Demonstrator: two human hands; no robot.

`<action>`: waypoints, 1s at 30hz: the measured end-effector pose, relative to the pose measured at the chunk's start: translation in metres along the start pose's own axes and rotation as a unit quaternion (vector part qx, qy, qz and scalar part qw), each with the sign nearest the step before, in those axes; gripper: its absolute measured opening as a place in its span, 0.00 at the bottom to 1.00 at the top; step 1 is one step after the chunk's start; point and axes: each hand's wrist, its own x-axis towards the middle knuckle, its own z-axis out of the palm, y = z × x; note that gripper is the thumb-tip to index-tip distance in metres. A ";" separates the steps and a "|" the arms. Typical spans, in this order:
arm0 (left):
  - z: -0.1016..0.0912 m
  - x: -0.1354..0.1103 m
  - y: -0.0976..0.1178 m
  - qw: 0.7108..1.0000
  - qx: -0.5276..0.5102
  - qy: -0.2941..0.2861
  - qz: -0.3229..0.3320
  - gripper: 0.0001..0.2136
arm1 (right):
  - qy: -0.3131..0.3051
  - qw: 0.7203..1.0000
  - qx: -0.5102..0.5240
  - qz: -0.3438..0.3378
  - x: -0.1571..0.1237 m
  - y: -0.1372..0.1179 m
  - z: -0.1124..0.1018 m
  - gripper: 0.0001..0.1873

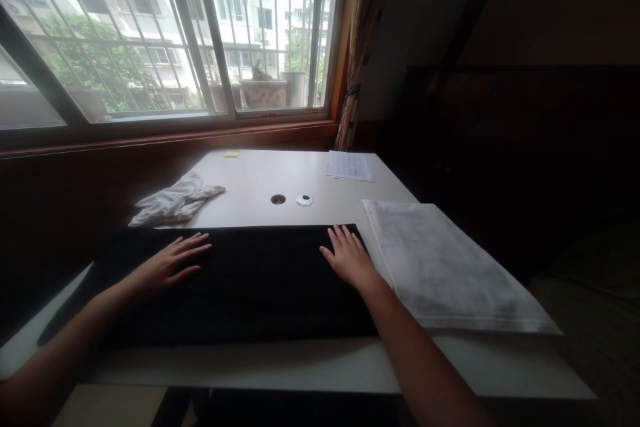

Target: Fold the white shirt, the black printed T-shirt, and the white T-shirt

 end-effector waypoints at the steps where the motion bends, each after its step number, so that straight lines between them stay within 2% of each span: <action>1: 0.001 -0.007 0.013 1.000 0.005 -0.007 0.015 0.25 | 0.005 1.000 -0.003 -0.003 -0.004 -0.005 -0.002 0.41; 3: 0.005 -0.020 0.032 0.999 0.020 0.000 0.026 0.26 | 0.019 0.999 -0.002 -0.043 -0.017 -0.022 -0.008 0.41; 5: 0.009 -0.027 0.042 0.999 0.035 0.011 0.021 0.27 | 0.021 0.990 0.017 -0.141 -0.035 -0.044 -0.013 0.40; 8: 0.011 -0.029 0.040 0.999 0.050 0.016 0.009 0.28 | -0.027 0.948 0.074 -0.308 -0.062 -0.072 -0.016 0.39; 10: 0.011 -0.026 0.034 0.998 0.057 0.009 0.002 0.28 | -0.056 0.930 0.093 -0.352 -0.075 -0.079 -0.015 0.38; 18: 0.014 -0.020 -0.007 0.995 0.060 -0.016 -0.077 0.27 | -0.078 0.934 0.093 -0.336 -0.089 -0.055 -0.017 0.36; 30: 0.012 -0.015 -0.071 0.972 0.052 -0.086 -0.211 0.31 | -0.083 0.953 0.086 -0.280 -0.093 -0.049 -0.020 0.35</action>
